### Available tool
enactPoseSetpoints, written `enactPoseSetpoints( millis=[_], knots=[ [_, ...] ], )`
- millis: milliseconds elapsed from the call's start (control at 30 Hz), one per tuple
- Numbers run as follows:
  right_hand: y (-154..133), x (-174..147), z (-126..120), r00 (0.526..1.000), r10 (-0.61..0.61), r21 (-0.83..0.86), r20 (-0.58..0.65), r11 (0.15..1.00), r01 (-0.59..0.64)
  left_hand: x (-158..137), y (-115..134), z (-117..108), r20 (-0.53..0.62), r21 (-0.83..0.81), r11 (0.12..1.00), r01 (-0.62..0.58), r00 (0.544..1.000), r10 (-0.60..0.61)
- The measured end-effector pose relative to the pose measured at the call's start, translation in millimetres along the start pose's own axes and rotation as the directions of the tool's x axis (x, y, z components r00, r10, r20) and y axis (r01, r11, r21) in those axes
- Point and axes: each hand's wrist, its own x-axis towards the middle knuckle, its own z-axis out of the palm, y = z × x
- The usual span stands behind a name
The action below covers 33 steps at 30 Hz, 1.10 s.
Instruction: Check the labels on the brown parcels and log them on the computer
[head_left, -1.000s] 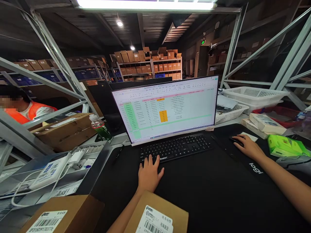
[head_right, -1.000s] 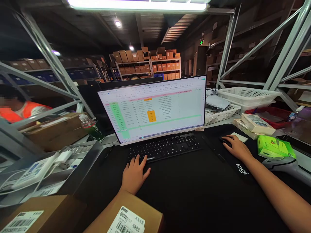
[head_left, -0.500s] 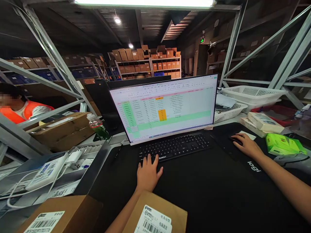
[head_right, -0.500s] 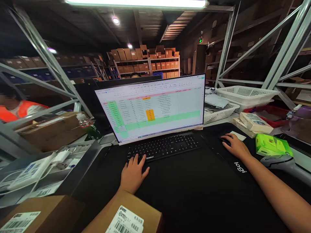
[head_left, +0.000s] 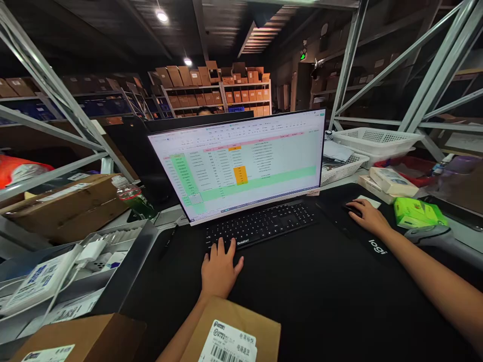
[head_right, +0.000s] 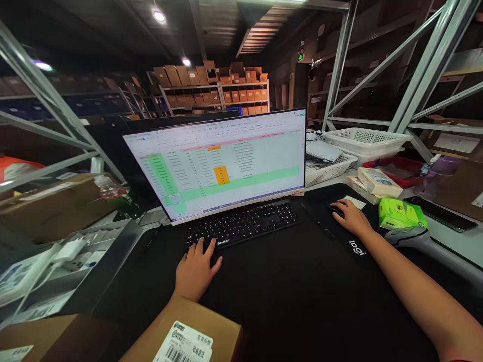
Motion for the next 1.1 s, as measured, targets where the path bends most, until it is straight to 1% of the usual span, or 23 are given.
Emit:
enactPoseSetpoints(
  millis=[167, 267, 400, 500, 600, 733, 833, 967, 1100],
  knots=[
    [1, -1, 0, 1.000, -0.002, -0.016, 0.006, 1.000, 0.002, -1, -1, 2, -0.015, 0.018, 1.000, -0.014, 1.000, 0.014],
    [-1, -1, -3, 1.000, -0.001, -0.023, 0.014, 1.000, 0.001, -1, -3, 7, -0.054, 0.010, 1.000, -0.013, 0.998, 0.014],
    [-8, -3, -8, 0.999, 0.027, -0.042, 0.034, 0.999, -0.026, -1, -4, 13, -0.154, -0.028, 0.999, 0.040, 0.987, -0.044],
    [-11, -4, -11, 0.999, 0.037, -0.044, 0.032, 0.998, -0.035, 0, -3, 13, -0.191, -0.044, 0.995, 0.089, 0.977, -0.096],
    [-12, -4, -12, 0.999, 0.039, -0.043, 0.036, 0.998, -0.037, 2, -1, 11, -0.173, -0.035, 0.994, 0.107, 0.979, -0.111],
    [-10, -4, -11, 0.999, 0.023, -0.050, 0.039, 0.999, -0.021, 6, -2, 8, -0.121, -0.028, 0.997, 0.075, 0.990, -0.078],
    [-6, -3, -6, 1.000, 0.003, -0.044, 0.022, 0.999, -0.002, 8, -4, 6, -0.094, -0.024, 0.997, 0.076, 0.992, -0.078],
    [-2, -1, -1, 1.000, 0.006, -0.026, 0.022, 1.000, -0.006, 6, -3, 5, -0.096, -0.018, 0.996, 0.093, 0.991, -0.094],
    [-4, 0, -3, 1.000, 0.005, -0.004, 0.022, 1.000, -0.005, 4, -1, 7, -0.115, -0.012, 0.995, 0.100, 0.988, -0.101]
  ],
)
